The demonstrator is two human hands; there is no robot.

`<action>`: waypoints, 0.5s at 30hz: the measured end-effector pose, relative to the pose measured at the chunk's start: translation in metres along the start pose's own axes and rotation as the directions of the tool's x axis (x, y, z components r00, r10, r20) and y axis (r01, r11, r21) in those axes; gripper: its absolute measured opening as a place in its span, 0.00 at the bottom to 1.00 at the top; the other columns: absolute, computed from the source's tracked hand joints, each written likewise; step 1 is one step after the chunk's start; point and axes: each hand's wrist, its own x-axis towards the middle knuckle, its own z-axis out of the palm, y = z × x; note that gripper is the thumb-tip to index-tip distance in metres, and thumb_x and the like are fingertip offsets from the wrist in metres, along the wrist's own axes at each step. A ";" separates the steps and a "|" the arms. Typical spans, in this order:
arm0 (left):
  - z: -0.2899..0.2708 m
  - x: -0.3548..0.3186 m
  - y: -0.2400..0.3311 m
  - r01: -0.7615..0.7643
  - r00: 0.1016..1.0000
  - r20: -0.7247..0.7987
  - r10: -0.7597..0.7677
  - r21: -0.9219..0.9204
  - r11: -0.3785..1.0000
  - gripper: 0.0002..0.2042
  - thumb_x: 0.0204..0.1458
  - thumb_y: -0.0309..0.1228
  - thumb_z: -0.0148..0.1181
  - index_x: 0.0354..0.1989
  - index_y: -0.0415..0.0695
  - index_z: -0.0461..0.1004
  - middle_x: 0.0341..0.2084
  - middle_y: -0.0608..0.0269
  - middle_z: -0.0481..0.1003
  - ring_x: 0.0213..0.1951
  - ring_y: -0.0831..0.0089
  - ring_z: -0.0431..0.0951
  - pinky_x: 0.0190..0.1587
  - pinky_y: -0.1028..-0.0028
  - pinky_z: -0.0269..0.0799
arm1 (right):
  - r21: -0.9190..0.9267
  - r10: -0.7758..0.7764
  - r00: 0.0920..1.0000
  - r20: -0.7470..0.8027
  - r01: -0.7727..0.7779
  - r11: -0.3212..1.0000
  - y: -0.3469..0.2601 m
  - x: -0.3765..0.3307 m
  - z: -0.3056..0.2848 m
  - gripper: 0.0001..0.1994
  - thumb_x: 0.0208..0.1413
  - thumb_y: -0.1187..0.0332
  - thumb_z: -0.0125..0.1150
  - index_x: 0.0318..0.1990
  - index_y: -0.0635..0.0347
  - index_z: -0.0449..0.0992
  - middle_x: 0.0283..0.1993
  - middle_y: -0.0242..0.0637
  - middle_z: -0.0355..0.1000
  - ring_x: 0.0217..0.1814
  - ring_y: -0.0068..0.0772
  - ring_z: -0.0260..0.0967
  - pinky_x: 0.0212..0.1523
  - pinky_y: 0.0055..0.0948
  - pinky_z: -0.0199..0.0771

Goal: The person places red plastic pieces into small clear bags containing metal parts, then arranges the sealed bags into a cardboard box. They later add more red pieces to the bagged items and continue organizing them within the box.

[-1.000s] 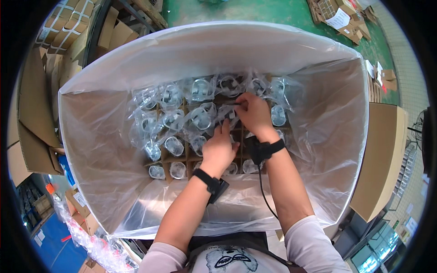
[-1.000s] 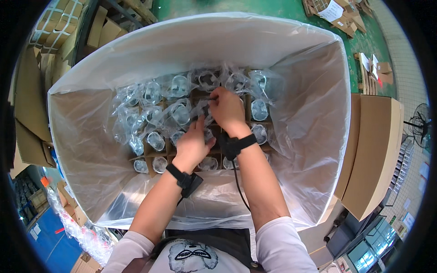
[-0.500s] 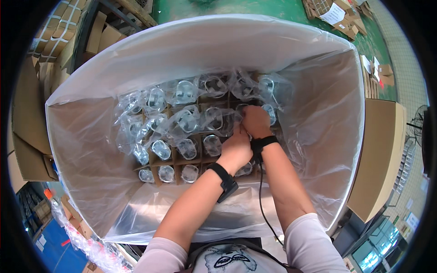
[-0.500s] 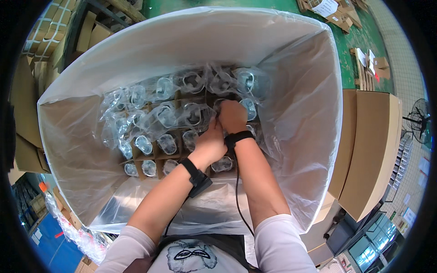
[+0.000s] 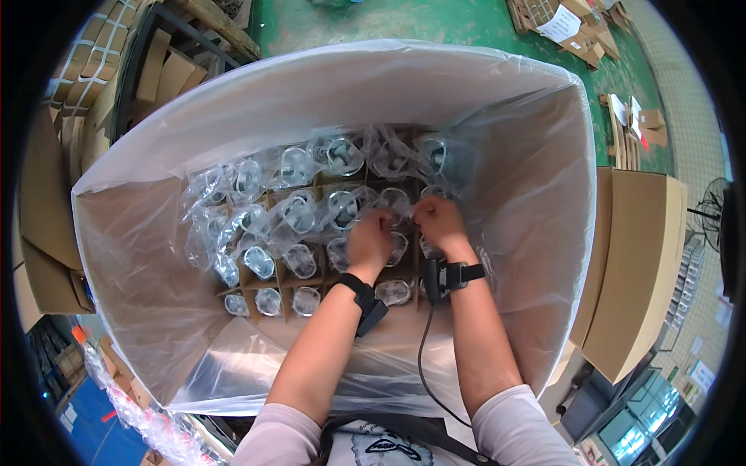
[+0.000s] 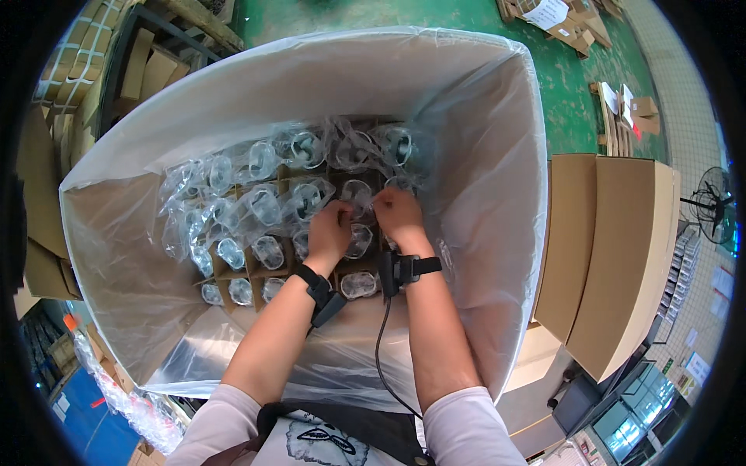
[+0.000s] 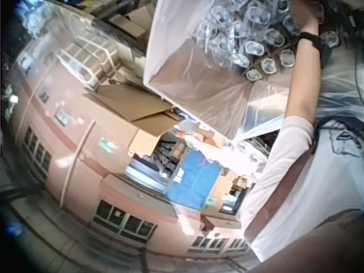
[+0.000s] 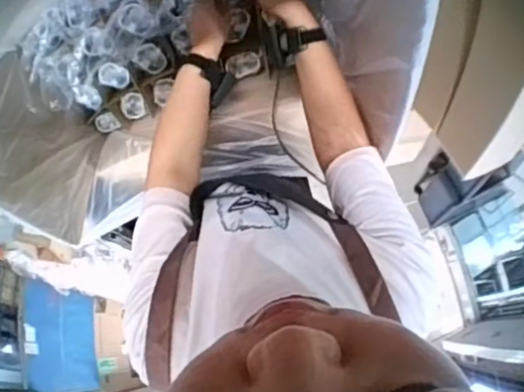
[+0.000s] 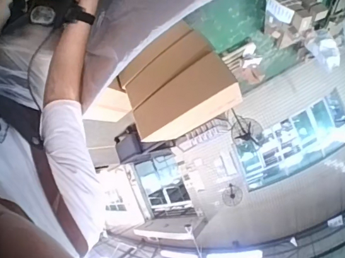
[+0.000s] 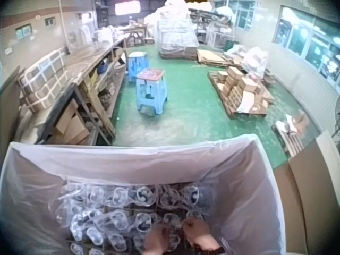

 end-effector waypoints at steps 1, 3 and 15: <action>-0.001 -0.001 -0.002 -0.004 1.000 -0.004 0.004 -0.006 1.000 0.09 0.52 0.31 0.55 0.40 0.45 0.74 0.32 0.50 0.78 0.38 0.48 0.77 0.39 0.55 0.71 | 0.012 -0.004 0.999 -0.037 0.004 1.000 -0.003 -0.001 0.001 0.10 0.47 0.67 0.59 0.34 0.63 0.78 0.34 0.45 0.76 0.39 0.47 0.74 0.41 0.39 0.73; -0.003 -0.006 -0.007 -0.013 1.000 -0.013 0.013 -0.017 1.000 0.09 0.53 0.31 0.54 0.41 0.47 0.74 0.34 0.51 0.78 0.39 0.48 0.77 0.39 0.55 0.71 | 0.035 -0.011 0.994 -0.111 0.015 0.999 -0.011 -0.004 0.006 0.09 0.47 0.67 0.60 0.35 0.61 0.78 0.37 0.44 0.75 0.43 0.48 0.73 0.45 0.40 0.72; -0.007 -0.006 0.020 0.000 0.999 -0.037 0.008 0.205 0.979 0.09 0.53 0.33 0.57 0.39 0.42 0.74 0.30 0.49 0.77 0.37 0.48 0.77 0.36 0.55 0.71 | -0.363 -0.401 0.913 -0.073 0.350 0.864 -0.042 -0.027 0.003 0.07 0.42 0.71 0.66 0.31 0.59 0.79 0.40 0.40 0.73 0.47 0.48 0.67 0.44 0.43 0.67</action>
